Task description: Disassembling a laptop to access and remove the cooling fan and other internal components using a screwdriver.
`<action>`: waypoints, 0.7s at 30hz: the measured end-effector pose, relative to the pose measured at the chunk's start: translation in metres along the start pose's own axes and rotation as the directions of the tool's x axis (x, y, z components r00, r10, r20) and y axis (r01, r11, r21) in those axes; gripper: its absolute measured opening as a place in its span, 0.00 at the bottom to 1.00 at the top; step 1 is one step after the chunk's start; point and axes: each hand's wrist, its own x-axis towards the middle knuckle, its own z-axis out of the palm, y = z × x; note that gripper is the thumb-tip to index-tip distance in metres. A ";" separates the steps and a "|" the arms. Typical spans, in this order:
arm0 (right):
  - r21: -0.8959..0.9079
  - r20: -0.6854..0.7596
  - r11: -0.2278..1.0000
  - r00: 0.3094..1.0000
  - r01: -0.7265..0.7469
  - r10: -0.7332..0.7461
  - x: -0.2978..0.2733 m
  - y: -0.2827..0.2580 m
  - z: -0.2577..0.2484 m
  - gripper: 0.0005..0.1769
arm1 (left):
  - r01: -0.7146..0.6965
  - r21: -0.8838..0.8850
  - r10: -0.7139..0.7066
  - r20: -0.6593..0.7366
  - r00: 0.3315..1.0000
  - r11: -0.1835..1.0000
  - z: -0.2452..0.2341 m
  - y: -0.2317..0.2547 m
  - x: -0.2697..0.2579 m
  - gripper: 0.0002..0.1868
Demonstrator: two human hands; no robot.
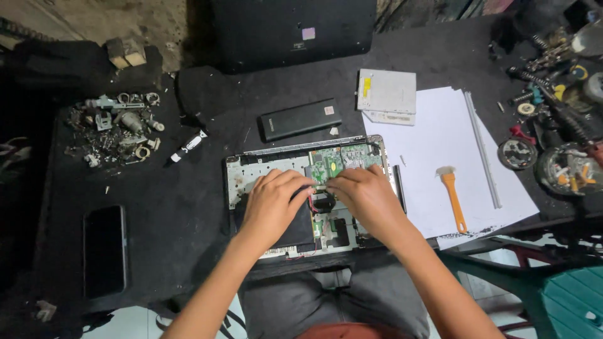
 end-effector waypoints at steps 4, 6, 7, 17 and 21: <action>-0.051 -0.014 0.996 0.997 0.069 -0.070 -0.002 0.012 0.010 0.03 | -0.048 0.061 0.048 0.005 0.999 0.997 0.011 -0.007 0.008 0.08; -0.080 0.020 0.993 0.996 0.083 -0.082 -0.001 0.015 0.014 0.04 | -0.067 0.056 0.067 0.004 0.998 0.996 0.011 -0.008 0.010 0.07; -0.078 0.019 0.993 0.996 0.084 -0.082 0.000 0.015 0.013 0.04 | -0.067 0.057 0.066 0.004 0.998 0.996 0.012 -0.008 0.010 0.07; -0.139 0.094 0.975 0.983 0.173 -0.160 0.006 0.014 0.008 0.06 | -0.253 0.139 0.251 0.030 0.968 0.957 0.019 -0.017 0.014 0.04; -0.209 0.103 0.957 0.977 0.203 -0.185 0.005 0.017 0.015 0.05 | -0.250 0.040 0.249 0.028 0.968 0.967 0.010 -0.009 0.013 0.09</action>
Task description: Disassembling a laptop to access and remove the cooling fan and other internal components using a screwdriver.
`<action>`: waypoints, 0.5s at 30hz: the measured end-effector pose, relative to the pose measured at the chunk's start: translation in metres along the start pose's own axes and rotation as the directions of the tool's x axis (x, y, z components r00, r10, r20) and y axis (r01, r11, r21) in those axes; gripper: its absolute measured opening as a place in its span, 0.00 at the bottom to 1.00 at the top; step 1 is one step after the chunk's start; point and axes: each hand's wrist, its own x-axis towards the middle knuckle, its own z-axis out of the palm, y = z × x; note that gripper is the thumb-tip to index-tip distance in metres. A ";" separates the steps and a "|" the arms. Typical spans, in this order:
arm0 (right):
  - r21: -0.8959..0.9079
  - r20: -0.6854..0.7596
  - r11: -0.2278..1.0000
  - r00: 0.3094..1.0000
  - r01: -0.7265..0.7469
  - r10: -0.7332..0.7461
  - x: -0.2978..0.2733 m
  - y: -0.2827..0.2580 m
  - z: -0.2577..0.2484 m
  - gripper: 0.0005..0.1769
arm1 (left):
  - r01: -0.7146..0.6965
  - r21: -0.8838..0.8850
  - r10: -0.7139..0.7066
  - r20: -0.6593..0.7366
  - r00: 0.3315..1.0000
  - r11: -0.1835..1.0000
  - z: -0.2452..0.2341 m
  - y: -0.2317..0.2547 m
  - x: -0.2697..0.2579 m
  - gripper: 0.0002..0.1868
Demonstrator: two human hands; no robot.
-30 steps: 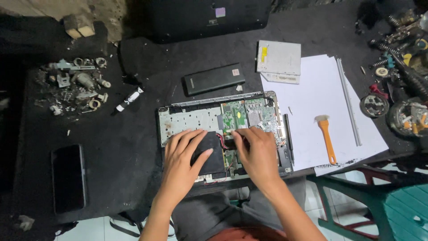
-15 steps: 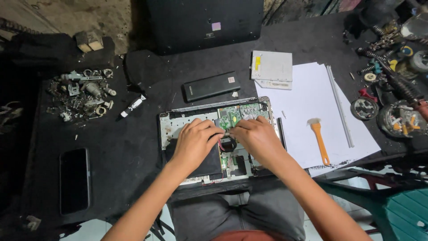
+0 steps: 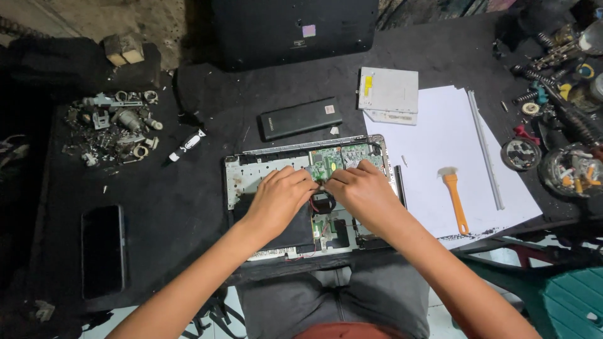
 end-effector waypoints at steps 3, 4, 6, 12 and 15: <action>-0.010 -0.022 1.000 1.000 0.021 -0.021 -0.002 0.003 0.007 0.04 | -0.089 0.078 0.091 -0.028 0.995 0.993 0.012 -0.012 -0.005 0.05; -0.007 -0.022 1.000 1.000 0.022 -0.022 -0.003 0.003 0.007 0.04 | -0.087 0.079 0.090 -0.026 0.996 0.993 0.011 -0.009 -0.006 0.05; 0.039 0.001 0.999 1.000 0.014 -0.014 -0.003 0.006 0.008 0.06 | -0.119 0.086 0.124 -0.058 0.991 0.989 0.009 -0.003 -0.007 0.04; 0.012 0.050 0.999 0.998 0.030 -0.030 0.001 0.006 0.004 0.05 | -0.157 0.195 0.164 -0.021 0.986 0.968 0.012 -0.007 -0.010 0.02; -0.001 0.091 1.000 0.995 0.029 -0.029 0.002 0.005 0.002 0.06 | -0.154 0.227 0.160 -0.008 0.987 0.962 0.011 -0.005 -0.010 0.03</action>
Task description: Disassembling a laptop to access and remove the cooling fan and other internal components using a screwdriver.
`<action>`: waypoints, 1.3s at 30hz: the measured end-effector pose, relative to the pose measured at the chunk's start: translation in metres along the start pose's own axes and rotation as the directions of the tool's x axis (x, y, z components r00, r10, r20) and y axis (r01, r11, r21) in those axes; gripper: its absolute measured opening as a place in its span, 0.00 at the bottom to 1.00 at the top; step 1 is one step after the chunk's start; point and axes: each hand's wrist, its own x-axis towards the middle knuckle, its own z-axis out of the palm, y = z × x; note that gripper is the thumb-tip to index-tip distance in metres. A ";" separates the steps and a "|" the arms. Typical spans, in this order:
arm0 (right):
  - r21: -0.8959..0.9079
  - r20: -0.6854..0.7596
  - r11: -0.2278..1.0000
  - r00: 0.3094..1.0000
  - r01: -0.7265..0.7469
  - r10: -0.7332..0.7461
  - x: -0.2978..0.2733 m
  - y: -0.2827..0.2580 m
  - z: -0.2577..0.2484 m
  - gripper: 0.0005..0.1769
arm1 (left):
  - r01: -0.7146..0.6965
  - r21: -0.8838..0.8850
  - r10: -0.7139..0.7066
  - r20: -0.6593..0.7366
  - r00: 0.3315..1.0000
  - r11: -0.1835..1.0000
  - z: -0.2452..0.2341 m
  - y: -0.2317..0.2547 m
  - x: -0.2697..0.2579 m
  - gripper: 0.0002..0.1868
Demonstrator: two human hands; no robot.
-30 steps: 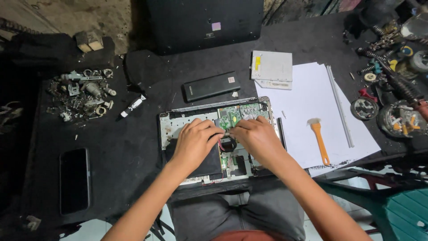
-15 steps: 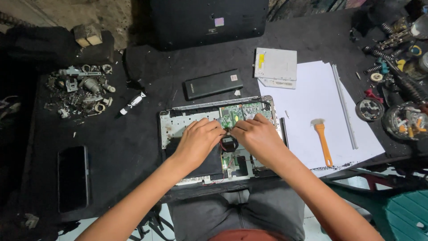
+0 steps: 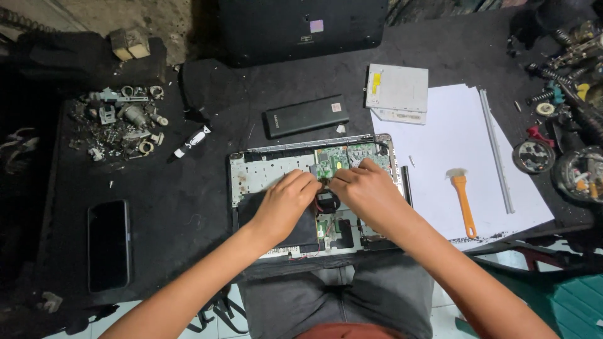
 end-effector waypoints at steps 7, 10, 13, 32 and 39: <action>-0.041 -0.025 0.999 0.999 0.033 -0.034 0.004 -0.002 -0.003 0.05 | 0.030 -0.021 -0.030 0.010 1.000 0.999 -0.002 0.002 0.002 0.04; -0.040 -0.033 0.999 0.999 0.023 -0.024 -0.002 -0.004 -0.010 0.05 | 0.095 -0.187 -0.098 -0.008 0.995 0.978 -0.003 0.003 0.007 0.02; 0.102 -0.197 0.993 0.978 -0.055 0.074 -0.021 -0.012 -0.024 0.10 | 0.222 -0.368 -0.274 -0.096 0.957 0.903 -0.018 -0.010 0.019 0.06; 0.758 -0.038 0.434 0.631 -0.487 0.775 -0.166 -0.067 -0.037 0.12 | 0.446 -0.728 -0.761 -0.159 0.629 0.521 -0.107 -0.029 0.036 0.15; 0.918 0.062 0.253 0.743 -0.304 0.666 -0.110 -0.080 -0.055 0.21 | 0.039 -0.649 -0.329 -0.331 0.885 0.760 -0.101 0.036 0.030 0.08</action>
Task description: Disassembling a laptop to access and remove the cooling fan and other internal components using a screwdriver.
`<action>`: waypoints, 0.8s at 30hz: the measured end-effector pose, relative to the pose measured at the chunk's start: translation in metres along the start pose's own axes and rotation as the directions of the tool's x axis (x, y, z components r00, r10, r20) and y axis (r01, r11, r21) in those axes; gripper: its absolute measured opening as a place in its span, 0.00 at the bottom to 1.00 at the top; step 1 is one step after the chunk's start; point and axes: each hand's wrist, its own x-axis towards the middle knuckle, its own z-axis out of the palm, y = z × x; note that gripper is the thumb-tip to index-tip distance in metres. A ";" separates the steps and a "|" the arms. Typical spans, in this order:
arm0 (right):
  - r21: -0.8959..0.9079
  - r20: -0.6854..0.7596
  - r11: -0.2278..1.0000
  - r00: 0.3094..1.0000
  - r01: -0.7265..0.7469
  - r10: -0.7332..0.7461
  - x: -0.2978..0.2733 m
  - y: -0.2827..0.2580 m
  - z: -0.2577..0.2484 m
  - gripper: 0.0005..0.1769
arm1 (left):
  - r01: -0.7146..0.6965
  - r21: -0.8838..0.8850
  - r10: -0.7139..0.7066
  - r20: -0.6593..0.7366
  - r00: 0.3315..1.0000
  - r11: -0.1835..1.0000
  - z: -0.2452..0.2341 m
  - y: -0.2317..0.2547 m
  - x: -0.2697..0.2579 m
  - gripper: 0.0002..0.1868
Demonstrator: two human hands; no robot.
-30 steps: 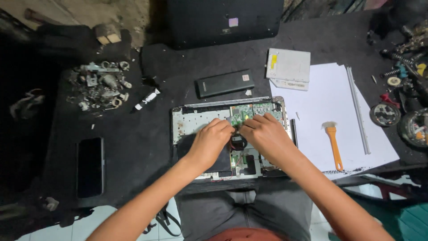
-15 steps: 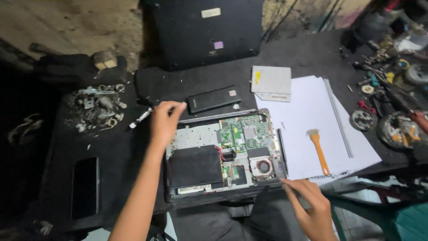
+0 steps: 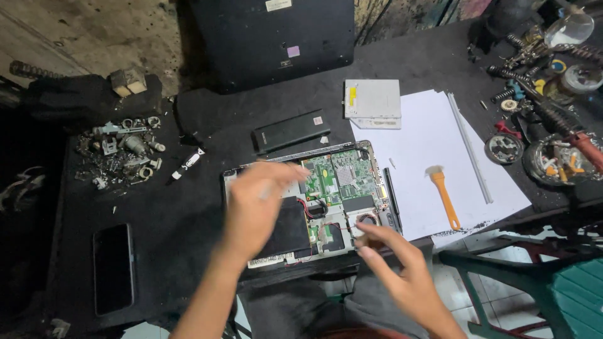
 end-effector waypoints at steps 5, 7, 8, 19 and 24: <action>0.048 -0.029 0.993 0.994 0.106 -0.105 0.002 -0.010 0.019 0.24 | -0.208 0.074 0.181 0.271 0.945 0.975 0.040 0.006 -0.040 0.04; 0.060 -0.069 0.986 0.986 0.159 -0.155 0.003 -0.008 0.021 0.20 | -0.144 0.059 0.119 0.314 0.942 0.988 0.051 0.002 -0.055 0.03; 0.008 -0.106 0.994 0.989 0.106 -0.104 0.004 -0.007 0.022 0.15 | -0.104 0.055 0.081 0.316 0.945 0.993 0.054 -0.001 -0.062 0.02; 0.149 -0.020 0.943 0.953 -0.297 0.304 0.020 0.000 0.026 0.13 | -0.070 0.107 0.014 0.449 0.893 0.992 0.063 -0.028 -0.094 0.02; 0.548 -0.057 0.813 0.962 -0.194 0.269 0.033 0.018 0.006 0.19 | -0.026 0.020 0.019 0.322 0.946 0.999 0.052 -0.010 -0.077 0.10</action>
